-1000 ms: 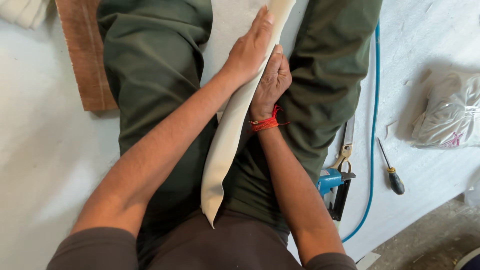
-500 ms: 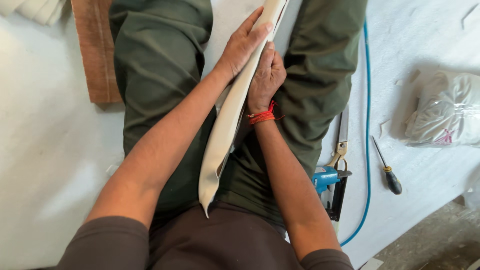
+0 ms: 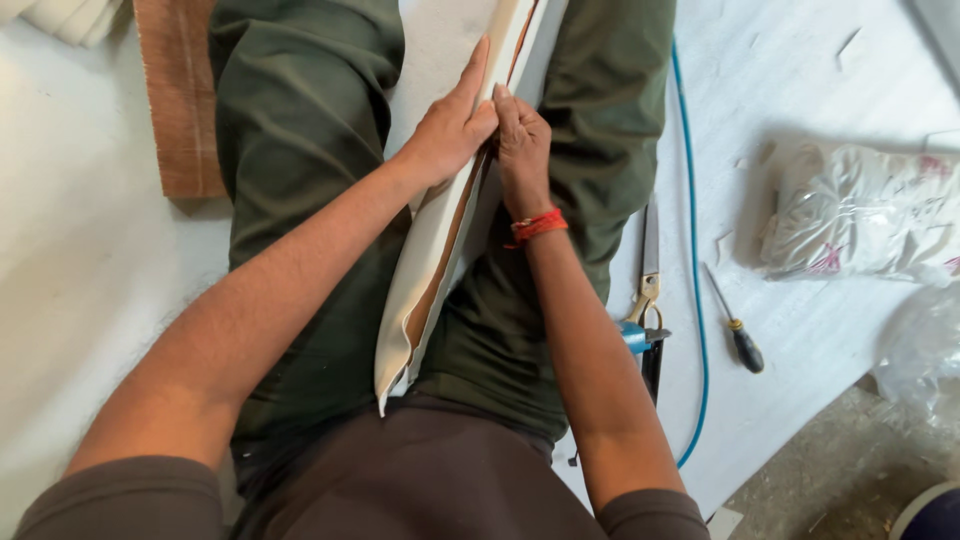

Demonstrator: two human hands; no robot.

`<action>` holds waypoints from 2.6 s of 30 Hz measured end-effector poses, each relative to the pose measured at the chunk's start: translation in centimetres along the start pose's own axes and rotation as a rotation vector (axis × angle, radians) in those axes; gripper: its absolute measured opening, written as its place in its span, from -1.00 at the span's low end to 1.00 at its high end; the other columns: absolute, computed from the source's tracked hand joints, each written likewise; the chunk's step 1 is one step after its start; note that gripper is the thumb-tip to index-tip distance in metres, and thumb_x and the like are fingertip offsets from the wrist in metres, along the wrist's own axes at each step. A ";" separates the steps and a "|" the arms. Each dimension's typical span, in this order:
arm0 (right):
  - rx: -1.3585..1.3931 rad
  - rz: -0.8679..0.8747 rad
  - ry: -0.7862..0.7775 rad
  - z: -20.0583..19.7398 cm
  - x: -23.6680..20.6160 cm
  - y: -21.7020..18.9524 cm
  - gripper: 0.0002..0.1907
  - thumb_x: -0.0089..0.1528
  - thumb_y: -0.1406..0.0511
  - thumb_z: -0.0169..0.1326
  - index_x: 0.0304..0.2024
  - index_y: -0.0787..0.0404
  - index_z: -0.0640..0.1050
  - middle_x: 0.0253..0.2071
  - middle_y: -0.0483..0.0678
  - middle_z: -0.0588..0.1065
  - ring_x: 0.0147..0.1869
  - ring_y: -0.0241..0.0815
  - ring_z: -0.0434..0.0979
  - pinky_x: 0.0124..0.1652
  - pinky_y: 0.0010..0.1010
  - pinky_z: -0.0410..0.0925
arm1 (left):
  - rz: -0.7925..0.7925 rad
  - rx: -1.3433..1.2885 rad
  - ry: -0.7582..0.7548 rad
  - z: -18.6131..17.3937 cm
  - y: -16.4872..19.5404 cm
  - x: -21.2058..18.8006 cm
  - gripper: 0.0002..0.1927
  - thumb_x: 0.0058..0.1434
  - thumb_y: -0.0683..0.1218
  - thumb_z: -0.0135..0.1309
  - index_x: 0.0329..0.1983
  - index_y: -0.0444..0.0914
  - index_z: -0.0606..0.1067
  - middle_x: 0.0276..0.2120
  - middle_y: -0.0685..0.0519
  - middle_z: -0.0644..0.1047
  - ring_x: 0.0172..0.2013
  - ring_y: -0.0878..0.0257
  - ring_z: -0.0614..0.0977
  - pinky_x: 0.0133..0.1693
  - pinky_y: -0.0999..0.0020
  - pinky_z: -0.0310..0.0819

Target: The person sits on the floor with a long wooden frame strip across their lap and wraps white fabric over its edge. They press and tuck the fabric along the frame, use a screwdriver to push the fabric edge into the seam, and use a pneumatic staple gun to fasten the fabric to the frame.

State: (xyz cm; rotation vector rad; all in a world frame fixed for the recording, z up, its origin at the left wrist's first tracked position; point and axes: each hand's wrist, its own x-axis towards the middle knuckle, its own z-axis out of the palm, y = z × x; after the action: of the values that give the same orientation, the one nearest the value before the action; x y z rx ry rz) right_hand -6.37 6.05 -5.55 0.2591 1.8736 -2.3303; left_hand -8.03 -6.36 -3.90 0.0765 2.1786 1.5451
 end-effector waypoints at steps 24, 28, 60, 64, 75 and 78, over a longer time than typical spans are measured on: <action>-1.140 0.123 0.350 -25.6 -33.0 2.9 -0.36 0.05 0.43 0.23 0.19 0.16 0.39 0.23 0.22 0.47 -0.05 0.01 0.66 -0.09 -0.30 0.45 | -0.046 -0.348 -0.693 7.5 1.9 -6.4 -0.09 0.17 -0.07 -0.10 0.59 -0.04 -0.15 0.43 -0.05 0.28 0.30 0.17 0.42 0.28 0.35 0.20; -0.547 0.518 0.663 -26.2 -30.8 -4.0 -0.56 0.12 0.37 0.23 0.04 0.26 0.47 -0.36 0.00 0.59 -0.41 -0.27 0.47 -0.40 -0.43 0.35 | 0.006 -0.325 -0.710 7.1 3.0 -6.7 -0.07 0.17 -0.13 -0.07 0.58 -0.03 -0.16 0.44 -0.05 0.25 0.33 0.18 0.37 0.30 0.33 0.16; -0.673 0.508 0.117 -14.0 -27.1 -10.2 -0.75 0.16 0.29 0.28 -0.15 0.28 0.67 -0.35 -0.04 0.68 -0.30 -0.32 0.67 -0.29 -0.43 0.52 | -0.079 -0.162 -0.779 6.7 4.3 -5.6 0.12 0.00 -0.17 0.01 0.56 0.09 -0.29 0.26 -0.13 0.44 -0.11 0.16 0.68 0.01 0.33 0.54; -0.599 0.483 0.120 -13.8 -26.9 -10.1 -0.70 0.15 0.27 0.28 -0.11 0.30 0.65 -0.32 -0.05 0.68 -0.27 -0.31 0.68 -0.27 -0.42 0.52 | -0.109 -0.139 -0.790 6.7 5.0 -5.6 0.15 -0.04 -0.19 0.00 0.57 0.11 -0.30 0.22 -0.16 0.46 -0.12 0.16 0.68 -0.01 0.32 0.56; -0.699 0.395 0.104 -14.1 -26.4 -10.2 -0.74 0.13 0.27 0.32 -0.19 0.30 0.66 -0.40 -0.07 0.67 -0.35 -0.34 0.65 -0.31 -0.47 0.51 | 0.036 -0.199 -0.756 6.9 3.4 -5.4 0.14 -0.03 -0.13 0.01 0.60 -0.06 -0.26 0.40 -0.22 0.27 0.19 0.06 0.50 0.19 0.27 0.35; -0.638 0.518 0.352 -15.1 -28.9 -10.1 -0.72 0.09 0.32 0.32 -0.16 0.30 0.66 -0.36 -0.06 0.69 -0.32 -0.34 0.68 -0.30 -0.41 0.53 | 0.119 -0.226 -0.713 6.4 2.3 -5.4 0.08 0.05 -0.04 0.05 0.59 -0.17 -0.23 0.49 -0.22 0.11 0.41 0.05 0.26 0.33 0.25 0.13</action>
State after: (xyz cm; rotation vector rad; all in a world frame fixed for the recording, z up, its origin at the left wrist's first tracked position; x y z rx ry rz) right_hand 20.33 22.97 7.27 0.9726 2.2381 -1.3413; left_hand -1.15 -1.59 -1.67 0.5950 1.4559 1.5097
